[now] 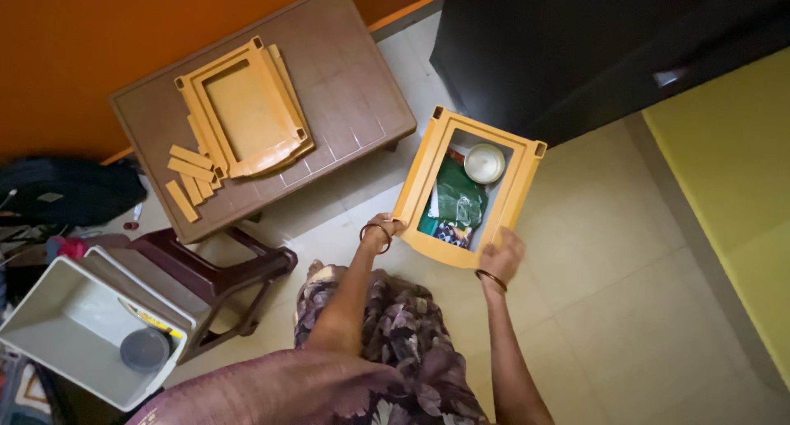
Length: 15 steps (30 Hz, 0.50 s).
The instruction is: The person assembles yellow plastic frames by connecting side pieces to a main frame. They handle multiple frames, aligning and snapping parts together, then place the assembled frames into a white bin.
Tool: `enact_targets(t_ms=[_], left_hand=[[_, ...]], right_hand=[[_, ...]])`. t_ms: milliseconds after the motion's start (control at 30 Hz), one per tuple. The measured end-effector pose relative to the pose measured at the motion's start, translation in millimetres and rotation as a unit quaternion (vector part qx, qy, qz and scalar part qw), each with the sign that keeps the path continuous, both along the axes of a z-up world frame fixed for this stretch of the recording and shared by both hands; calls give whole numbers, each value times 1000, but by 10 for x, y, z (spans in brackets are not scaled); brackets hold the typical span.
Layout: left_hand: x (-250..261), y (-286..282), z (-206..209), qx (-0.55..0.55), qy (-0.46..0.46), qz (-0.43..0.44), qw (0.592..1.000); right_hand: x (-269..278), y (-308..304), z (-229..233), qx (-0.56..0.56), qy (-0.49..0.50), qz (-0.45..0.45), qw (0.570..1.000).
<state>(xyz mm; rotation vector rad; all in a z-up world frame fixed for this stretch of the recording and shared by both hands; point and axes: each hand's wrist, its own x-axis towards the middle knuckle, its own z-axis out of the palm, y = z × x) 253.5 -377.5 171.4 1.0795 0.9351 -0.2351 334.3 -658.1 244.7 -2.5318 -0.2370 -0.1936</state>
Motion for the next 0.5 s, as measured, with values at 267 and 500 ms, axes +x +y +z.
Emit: enact_targets(t_ms=[267,500], left_hand=[[-189,-31,-71,11,20,55,998],[-357,-62,-179,-23,53,64,996]], right_hand=[[-234,876,-416,121,255,186,941],[-393,1151,-533,3,166,214,963]])
